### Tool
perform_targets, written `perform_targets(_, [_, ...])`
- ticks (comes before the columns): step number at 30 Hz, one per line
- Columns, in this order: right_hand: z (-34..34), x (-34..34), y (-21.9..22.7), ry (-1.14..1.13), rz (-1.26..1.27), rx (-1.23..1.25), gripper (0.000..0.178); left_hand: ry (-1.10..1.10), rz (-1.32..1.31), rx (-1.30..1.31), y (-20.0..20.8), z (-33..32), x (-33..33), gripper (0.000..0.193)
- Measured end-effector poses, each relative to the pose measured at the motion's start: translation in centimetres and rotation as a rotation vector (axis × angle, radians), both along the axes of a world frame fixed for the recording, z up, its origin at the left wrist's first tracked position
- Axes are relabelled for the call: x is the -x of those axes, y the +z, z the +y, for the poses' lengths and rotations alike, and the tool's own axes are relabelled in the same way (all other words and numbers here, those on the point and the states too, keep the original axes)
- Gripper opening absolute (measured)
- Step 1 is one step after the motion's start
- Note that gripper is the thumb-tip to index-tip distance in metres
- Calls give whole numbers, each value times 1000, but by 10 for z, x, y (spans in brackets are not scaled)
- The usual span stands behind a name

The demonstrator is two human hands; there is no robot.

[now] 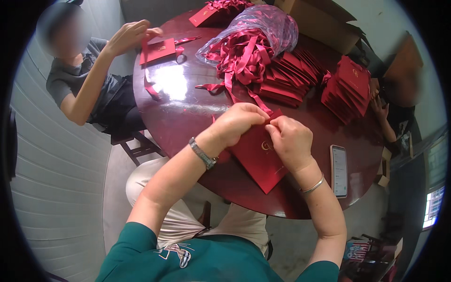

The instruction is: The person assembles paper gift bags by hand, threading ribbons into the pre-cut slots of folded paper bags to attach handles.

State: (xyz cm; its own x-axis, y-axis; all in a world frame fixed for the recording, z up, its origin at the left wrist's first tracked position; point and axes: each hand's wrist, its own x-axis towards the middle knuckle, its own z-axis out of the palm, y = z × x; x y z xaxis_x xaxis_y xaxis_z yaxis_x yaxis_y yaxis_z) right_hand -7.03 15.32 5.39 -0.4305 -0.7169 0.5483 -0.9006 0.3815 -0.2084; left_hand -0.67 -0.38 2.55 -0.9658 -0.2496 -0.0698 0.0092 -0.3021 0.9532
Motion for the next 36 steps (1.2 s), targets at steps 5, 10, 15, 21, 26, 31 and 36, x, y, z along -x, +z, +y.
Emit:
perform_targets(5, [18,12,28,18,-549,128,9,-220,4,-290,18,2,9,14])
perform_targets(10, [2,8,-1,202,-285,245,10,-69,-14,-93,3,-12,-9,20])
perform_targets(15, [8,18,2,289,-144,358,19,-58,99,-60,-5,-4,1,16])
perform_targets(21, [21,22,4,286,-330,48,26,-27,85,93,12,16,-1,20])
perform_targets(26, [22,18,1,332,-344,102,17,15,138,84,12,-4,-5,17])
perform_targets(31, [34,27,0,349,-404,68,11,142,146,161,-7,-18,12,13])
perform_targets(36, [38,21,-3,331,-503,48,10,306,114,298,-10,-31,18,10])
